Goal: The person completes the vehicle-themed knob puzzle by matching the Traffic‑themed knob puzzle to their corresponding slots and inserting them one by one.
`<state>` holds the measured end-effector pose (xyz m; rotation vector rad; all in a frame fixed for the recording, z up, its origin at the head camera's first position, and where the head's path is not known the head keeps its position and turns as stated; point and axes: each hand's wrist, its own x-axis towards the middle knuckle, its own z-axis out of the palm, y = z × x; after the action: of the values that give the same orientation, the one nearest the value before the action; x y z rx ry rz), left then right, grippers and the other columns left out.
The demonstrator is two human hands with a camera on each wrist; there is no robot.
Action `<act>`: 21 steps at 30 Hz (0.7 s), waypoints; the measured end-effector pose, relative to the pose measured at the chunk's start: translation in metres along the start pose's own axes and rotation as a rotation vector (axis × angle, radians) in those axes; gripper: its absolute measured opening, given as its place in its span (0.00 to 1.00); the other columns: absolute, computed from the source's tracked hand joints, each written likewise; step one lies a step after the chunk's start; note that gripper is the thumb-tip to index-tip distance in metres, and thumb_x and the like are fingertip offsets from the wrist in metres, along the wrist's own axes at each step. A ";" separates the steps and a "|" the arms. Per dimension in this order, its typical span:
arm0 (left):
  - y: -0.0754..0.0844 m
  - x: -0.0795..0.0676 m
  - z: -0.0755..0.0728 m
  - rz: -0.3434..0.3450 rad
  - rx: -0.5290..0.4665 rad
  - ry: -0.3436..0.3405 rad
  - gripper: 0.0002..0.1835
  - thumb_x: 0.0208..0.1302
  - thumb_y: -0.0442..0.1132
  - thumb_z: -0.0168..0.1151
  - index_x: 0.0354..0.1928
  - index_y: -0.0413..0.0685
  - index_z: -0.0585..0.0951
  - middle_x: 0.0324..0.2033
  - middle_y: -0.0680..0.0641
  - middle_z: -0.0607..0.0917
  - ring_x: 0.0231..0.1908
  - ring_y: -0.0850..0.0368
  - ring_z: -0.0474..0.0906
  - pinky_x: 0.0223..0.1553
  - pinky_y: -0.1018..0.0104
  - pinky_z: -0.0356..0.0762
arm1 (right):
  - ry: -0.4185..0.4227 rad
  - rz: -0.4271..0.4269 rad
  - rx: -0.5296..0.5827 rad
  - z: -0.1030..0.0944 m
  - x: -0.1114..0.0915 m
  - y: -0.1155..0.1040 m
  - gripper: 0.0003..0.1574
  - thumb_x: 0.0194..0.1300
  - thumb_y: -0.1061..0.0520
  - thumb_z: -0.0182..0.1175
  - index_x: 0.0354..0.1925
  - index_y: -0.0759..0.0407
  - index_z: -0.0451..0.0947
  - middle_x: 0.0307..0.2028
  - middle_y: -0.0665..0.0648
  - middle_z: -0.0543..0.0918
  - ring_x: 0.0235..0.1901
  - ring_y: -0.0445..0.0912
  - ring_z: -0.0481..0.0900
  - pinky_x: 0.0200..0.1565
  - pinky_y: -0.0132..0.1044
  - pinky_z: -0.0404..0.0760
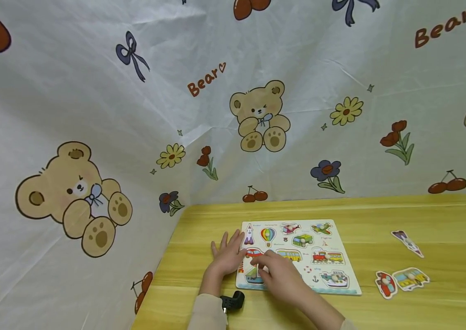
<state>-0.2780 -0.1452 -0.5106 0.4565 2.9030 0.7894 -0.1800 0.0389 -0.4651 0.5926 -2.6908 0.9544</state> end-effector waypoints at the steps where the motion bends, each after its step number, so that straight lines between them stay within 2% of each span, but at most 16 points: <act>1: 0.000 0.000 0.000 0.000 0.001 0.001 0.30 0.76 0.50 0.49 0.77 0.55 0.61 0.79 0.47 0.56 0.79 0.37 0.39 0.69 0.23 0.24 | 0.006 0.017 0.012 -0.004 -0.001 0.000 0.12 0.63 0.63 0.64 0.43 0.50 0.87 0.31 0.45 0.80 0.24 0.33 0.69 0.26 0.28 0.68; 5: 0.000 0.000 0.001 -0.006 -0.004 0.005 0.30 0.76 0.50 0.49 0.77 0.55 0.61 0.79 0.48 0.56 0.79 0.37 0.39 0.69 0.24 0.24 | 0.019 0.076 0.041 -0.019 -0.003 0.003 0.13 0.64 0.63 0.64 0.44 0.47 0.87 0.30 0.43 0.78 0.21 0.32 0.65 0.24 0.27 0.67; 10: 0.000 0.000 0.001 -0.005 -0.016 0.012 0.30 0.76 0.49 0.49 0.77 0.54 0.61 0.79 0.48 0.57 0.79 0.37 0.40 0.69 0.24 0.24 | 0.036 0.138 0.035 -0.037 -0.009 0.009 0.12 0.63 0.62 0.66 0.41 0.46 0.86 0.29 0.40 0.76 0.21 0.32 0.64 0.24 0.27 0.67; 17: 0.000 0.000 0.000 0.001 -0.018 0.006 0.30 0.77 0.49 0.48 0.77 0.54 0.60 0.79 0.48 0.56 0.79 0.37 0.39 0.69 0.24 0.23 | 0.079 0.148 0.018 -0.054 -0.028 0.025 0.12 0.60 0.62 0.67 0.41 0.48 0.86 0.29 0.40 0.75 0.22 0.30 0.64 0.24 0.26 0.66; 21: 0.000 0.000 0.000 -0.007 -0.021 -0.002 0.30 0.77 0.49 0.47 0.78 0.55 0.60 0.79 0.49 0.55 0.79 0.37 0.38 0.69 0.25 0.22 | 0.089 0.181 0.012 -0.065 -0.037 0.035 0.12 0.60 0.63 0.68 0.42 0.49 0.86 0.29 0.41 0.76 0.21 0.31 0.63 0.23 0.27 0.66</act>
<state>-0.2778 -0.1456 -0.5106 0.4447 2.8898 0.8172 -0.1580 0.1159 -0.4473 0.3039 -2.6953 1.0156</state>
